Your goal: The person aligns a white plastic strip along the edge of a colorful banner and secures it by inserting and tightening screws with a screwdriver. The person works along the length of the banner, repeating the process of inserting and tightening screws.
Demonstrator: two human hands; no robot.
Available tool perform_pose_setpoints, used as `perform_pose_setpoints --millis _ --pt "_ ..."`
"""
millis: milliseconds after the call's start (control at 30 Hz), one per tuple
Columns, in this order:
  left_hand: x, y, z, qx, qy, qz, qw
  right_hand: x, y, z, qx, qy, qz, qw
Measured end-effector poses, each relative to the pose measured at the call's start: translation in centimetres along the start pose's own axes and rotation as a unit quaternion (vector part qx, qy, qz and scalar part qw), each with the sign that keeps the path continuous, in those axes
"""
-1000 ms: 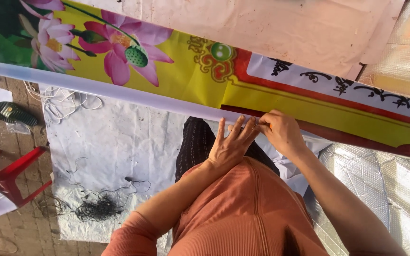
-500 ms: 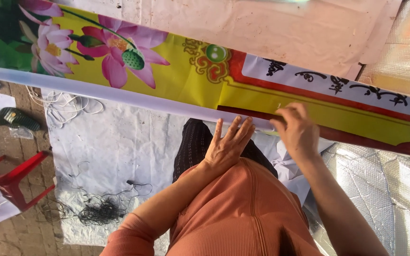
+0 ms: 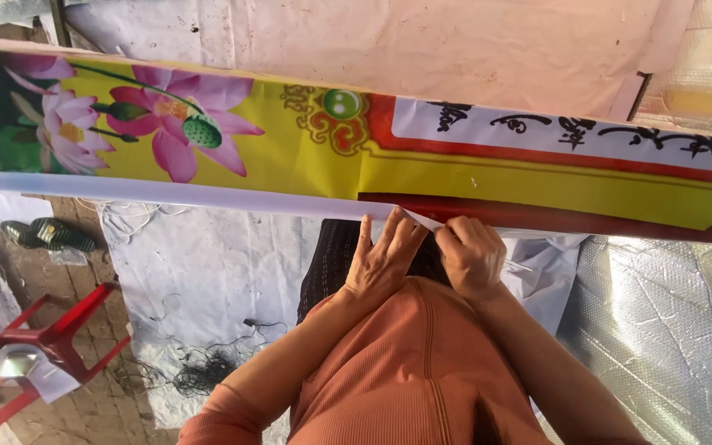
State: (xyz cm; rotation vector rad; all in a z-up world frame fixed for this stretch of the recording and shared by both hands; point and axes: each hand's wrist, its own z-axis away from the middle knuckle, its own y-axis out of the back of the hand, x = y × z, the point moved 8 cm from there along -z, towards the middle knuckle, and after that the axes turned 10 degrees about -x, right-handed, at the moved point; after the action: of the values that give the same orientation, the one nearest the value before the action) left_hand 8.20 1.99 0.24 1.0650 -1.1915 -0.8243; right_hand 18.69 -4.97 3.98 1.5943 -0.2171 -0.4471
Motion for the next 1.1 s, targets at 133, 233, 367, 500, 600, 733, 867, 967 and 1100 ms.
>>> perform_pose_setpoints --millis 133,233,367,500,600,733,867,967,1100 --pt "0.0 0.4 -0.2 0.01 -0.005 -0.016 1.0 0.1 0.7 -0.1 0.023 -0.002 -0.019 1.0" --pt "0.0 1.0 -0.3 0.014 -0.006 -0.029 0.999 1.4 0.5 -0.2 0.013 -0.045 -0.049 0.998" --pt "0.2 1.1 -0.4 0.022 -0.006 -0.045 0.999 3.2 1.6 -2.6 -0.071 -0.128 -0.145 0.979" --pt "0.5 1.4 -0.8 0.028 -0.001 -0.07 0.997 4.3 0.0 -2.6 -0.138 -0.188 -0.16 0.959" --pt "0.7 1.3 -0.9 0.029 -0.002 -0.068 0.997 6.0 -1.3 -1.7 -0.168 -0.221 -0.178 0.944" --pt "0.7 1.2 -0.8 0.034 -0.003 -0.068 0.997 8.1 0.1 -2.2 -0.141 -0.229 -0.121 0.955" --pt "0.7 1.1 -0.7 0.02 -0.006 -0.057 0.998 8.2 -1.3 -3.2 -0.126 -0.189 -0.137 0.964" --pt "0.4 1.0 -0.5 0.002 -0.01 -0.056 0.998 8.1 -1.8 -3.4 -0.118 -0.187 -0.136 0.966" --pt "0.5 1.3 -0.7 -0.014 -0.016 -0.067 0.998 6.7 -0.2 -3.0 -0.18 -0.201 -0.221 0.937"
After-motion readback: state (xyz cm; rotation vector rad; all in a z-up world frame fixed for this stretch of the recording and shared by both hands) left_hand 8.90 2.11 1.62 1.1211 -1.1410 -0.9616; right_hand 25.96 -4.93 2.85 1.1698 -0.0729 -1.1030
